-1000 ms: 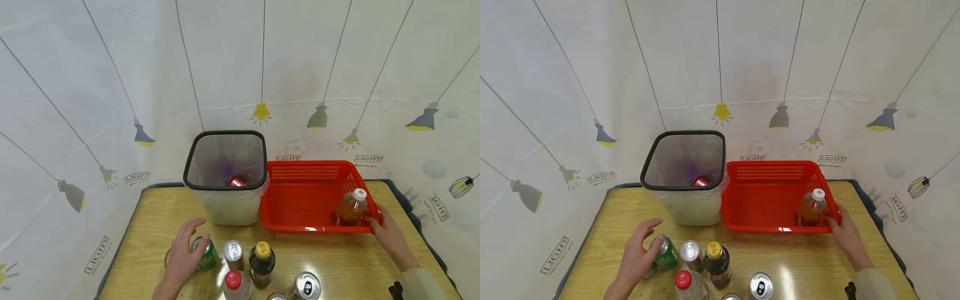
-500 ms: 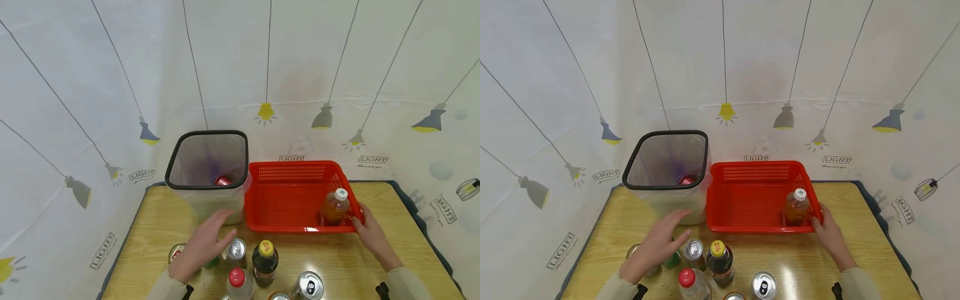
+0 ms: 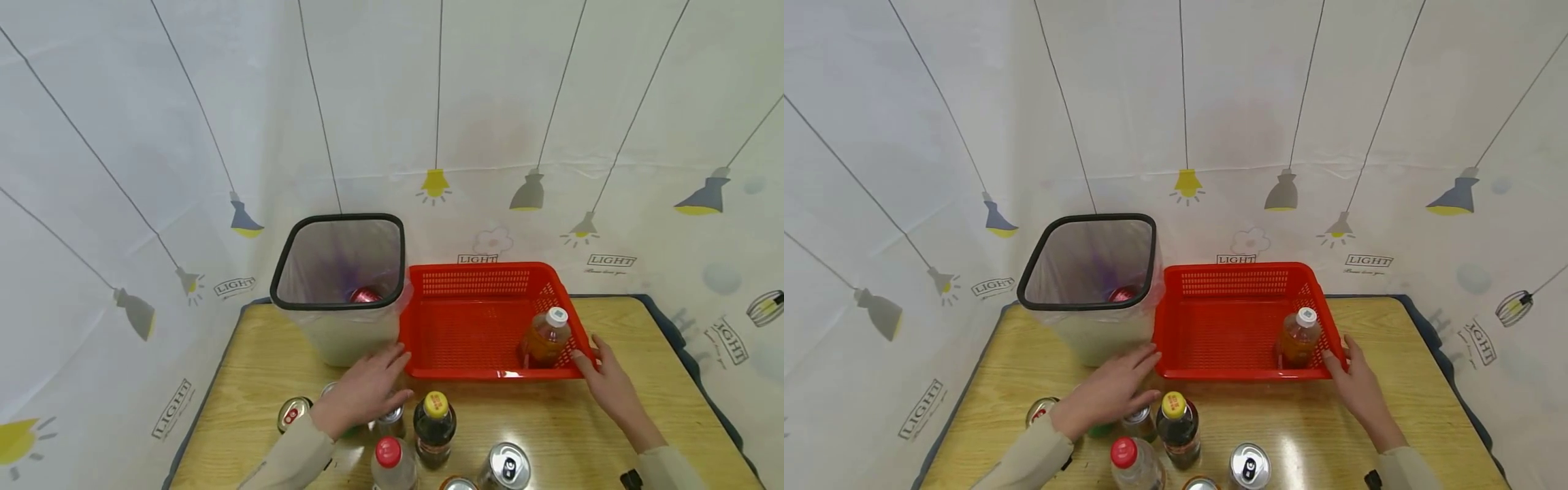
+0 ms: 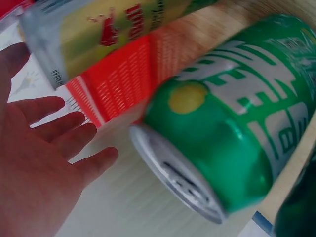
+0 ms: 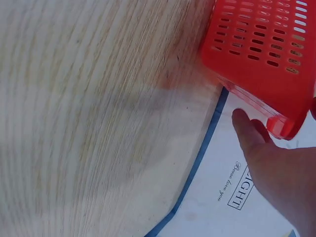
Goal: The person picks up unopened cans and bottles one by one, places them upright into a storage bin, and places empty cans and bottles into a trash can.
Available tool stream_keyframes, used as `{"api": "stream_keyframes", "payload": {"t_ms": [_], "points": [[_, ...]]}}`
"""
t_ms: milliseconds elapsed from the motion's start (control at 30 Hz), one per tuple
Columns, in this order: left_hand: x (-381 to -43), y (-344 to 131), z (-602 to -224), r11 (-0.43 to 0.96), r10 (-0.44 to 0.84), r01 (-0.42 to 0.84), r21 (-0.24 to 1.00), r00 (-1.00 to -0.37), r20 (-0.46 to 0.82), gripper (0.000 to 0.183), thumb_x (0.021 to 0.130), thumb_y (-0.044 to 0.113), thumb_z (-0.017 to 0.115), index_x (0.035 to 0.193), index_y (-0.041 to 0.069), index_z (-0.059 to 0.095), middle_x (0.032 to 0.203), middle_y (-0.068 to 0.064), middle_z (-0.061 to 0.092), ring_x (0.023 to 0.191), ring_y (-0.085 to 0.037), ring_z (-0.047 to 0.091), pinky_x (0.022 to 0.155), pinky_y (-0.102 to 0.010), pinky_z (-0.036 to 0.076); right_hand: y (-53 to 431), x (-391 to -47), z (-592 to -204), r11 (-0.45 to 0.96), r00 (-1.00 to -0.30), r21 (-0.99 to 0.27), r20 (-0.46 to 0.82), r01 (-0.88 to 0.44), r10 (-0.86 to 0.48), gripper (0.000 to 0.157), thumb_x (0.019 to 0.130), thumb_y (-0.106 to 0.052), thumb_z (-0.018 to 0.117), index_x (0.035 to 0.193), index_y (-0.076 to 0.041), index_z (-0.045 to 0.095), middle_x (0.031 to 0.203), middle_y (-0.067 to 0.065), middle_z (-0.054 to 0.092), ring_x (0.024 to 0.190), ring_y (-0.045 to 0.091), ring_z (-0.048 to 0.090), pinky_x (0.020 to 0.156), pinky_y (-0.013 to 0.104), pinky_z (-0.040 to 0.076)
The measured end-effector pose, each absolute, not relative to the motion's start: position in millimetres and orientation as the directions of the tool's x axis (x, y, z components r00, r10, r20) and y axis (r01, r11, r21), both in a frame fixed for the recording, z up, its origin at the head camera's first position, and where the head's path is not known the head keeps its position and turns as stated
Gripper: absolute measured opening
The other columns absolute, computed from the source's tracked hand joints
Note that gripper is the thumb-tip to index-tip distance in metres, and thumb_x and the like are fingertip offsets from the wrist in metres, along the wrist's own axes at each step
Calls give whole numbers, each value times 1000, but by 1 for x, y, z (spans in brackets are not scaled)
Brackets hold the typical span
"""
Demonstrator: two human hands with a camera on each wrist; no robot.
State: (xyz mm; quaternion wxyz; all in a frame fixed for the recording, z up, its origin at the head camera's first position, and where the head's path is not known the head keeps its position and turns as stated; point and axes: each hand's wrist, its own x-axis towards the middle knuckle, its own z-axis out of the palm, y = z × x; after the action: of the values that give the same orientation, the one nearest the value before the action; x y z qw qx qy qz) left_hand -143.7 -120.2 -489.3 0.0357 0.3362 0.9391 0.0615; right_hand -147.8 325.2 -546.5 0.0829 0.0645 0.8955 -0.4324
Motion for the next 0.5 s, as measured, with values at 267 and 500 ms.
{"api": "stream_keyframes", "payload": {"t_ms": [267, 500], "points": [[-147, -119, -500, 765, 644, 633, 118, -758, -108, 70, 108, 56, 39, 155, 4, 46, 163, -16, 38, 151, -29, 36, 115, -55, 39, 334, -127, -541, 623, -984, -762, -146, 176, 99, 84, 112, -44, 36, 158, 15, -2, 153, 44, 28, 137, 62, 37, 101, 67, 43], [-150, -120, -505, 761, 648, 633, 142, -751, -122, 72, 108, 59, 33, 157, 7, 45, 166, -13, 34, 153, -27, 32, 116, -56, 37, 334, -109, -529, 628, -978, -757, -67, 180, 199, 80, 112, -41, 37, 157, 17, 5, 151, 45, 30, 135, 62, 38, 102, 70, 40]]}}
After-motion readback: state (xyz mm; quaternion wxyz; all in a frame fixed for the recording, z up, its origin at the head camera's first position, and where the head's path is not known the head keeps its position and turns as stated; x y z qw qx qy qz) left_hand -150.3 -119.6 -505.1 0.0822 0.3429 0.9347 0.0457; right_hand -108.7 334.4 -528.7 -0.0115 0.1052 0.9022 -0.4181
